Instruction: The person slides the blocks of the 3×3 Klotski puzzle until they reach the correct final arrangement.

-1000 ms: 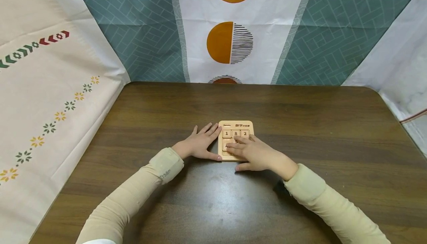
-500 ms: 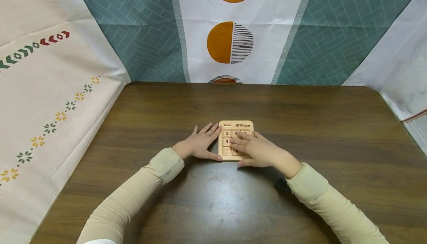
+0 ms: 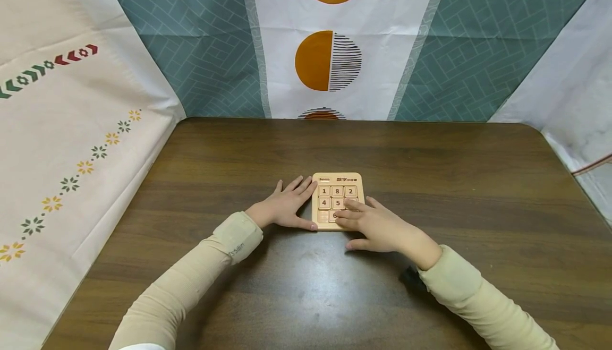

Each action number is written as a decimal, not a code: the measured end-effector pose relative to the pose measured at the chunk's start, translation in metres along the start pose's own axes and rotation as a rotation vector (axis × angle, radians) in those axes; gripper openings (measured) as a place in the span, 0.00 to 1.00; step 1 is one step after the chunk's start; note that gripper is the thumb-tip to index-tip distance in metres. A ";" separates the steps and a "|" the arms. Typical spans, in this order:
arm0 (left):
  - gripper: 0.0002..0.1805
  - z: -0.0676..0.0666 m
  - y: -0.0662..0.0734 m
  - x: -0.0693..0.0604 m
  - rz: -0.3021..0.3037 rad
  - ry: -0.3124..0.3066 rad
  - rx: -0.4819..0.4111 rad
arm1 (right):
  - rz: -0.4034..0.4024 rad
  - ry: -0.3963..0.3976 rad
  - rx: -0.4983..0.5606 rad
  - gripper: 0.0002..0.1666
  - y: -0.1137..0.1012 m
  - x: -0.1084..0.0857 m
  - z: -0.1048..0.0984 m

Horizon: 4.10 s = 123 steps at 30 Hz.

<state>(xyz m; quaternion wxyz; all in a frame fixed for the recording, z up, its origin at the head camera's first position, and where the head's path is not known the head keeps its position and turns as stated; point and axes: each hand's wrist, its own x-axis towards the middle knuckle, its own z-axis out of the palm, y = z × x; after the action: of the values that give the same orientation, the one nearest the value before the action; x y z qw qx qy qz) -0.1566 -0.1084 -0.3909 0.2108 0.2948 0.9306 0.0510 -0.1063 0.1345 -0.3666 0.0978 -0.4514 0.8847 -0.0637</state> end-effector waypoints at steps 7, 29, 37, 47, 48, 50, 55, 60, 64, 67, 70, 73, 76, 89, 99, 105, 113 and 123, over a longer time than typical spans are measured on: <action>0.58 0.001 0.000 0.000 0.002 -0.001 -0.004 | -0.009 -0.029 0.004 0.35 -0.007 0.009 0.000; 0.58 -0.001 0.001 0.000 -0.005 0.003 0.007 | 0.125 -0.026 0.014 0.37 0.009 0.005 -0.006; 0.58 0.000 0.001 0.000 -0.004 0.002 0.002 | 0.130 -0.035 0.015 0.38 0.008 0.006 -0.003; 0.59 0.000 0.000 0.000 0.001 0.011 -0.002 | 0.072 -0.023 0.046 0.36 -0.002 -0.007 0.001; 0.59 0.000 0.000 0.000 0.001 0.012 -0.003 | 0.065 -0.022 0.050 0.36 -0.003 -0.008 0.001; 0.59 0.001 0.000 0.000 0.001 0.012 -0.002 | 0.053 -0.024 0.058 0.36 -0.004 -0.010 0.001; 0.58 0.001 0.000 0.001 0.000 0.011 0.004 | 0.051 0.002 0.051 0.37 0.003 -0.007 0.000; 0.58 0.001 0.001 0.000 -0.003 0.004 -0.006 | 0.116 0.023 0.023 0.38 0.016 0.007 -0.005; 0.58 0.000 0.001 0.000 -0.007 0.001 -0.003 | 0.156 -0.022 0.029 0.38 0.021 0.018 -0.009; 0.58 0.000 0.002 0.001 -0.008 -0.002 -0.001 | 0.170 -0.051 0.028 0.39 0.023 0.023 -0.010; 0.58 0.000 0.002 0.001 -0.008 -0.007 -0.002 | 0.174 -0.064 0.040 0.39 0.023 0.023 -0.010; 0.58 0.001 0.001 0.001 -0.007 -0.005 0.000 | 0.166 -0.059 0.049 0.38 0.020 0.021 -0.009; 0.58 0.001 0.000 0.001 -0.005 -0.003 0.002 | 0.152 -0.055 0.045 0.38 0.016 0.018 -0.008; 0.58 0.000 0.001 0.000 -0.003 0.004 0.010 | 0.122 -0.047 0.052 0.38 0.010 0.007 -0.006; 0.58 0.000 0.001 -0.001 0.007 0.003 0.005 | 0.251 -0.013 -0.008 0.38 0.030 0.006 -0.010; 0.58 0.000 0.001 0.000 0.009 0.003 0.007 | 0.246 -0.040 0.016 0.38 0.030 0.013 -0.008; 0.58 0.000 0.001 0.001 -0.001 0.000 0.006 | 0.236 -0.044 0.030 0.39 0.023 0.023 -0.009; 0.58 0.000 0.002 0.001 -0.006 -0.002 0.003 | 0.207 -0.038 0.029 0.39 0.021 0.025 -0.007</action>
<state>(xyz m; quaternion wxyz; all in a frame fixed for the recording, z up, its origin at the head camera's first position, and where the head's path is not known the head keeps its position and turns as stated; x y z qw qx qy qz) -0.1559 -0.1064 -0.3911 0.2115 0.2926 0.9313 0.0487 -0.1383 0.1266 -0.3673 0.1272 -0.3570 0.9236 -0.0574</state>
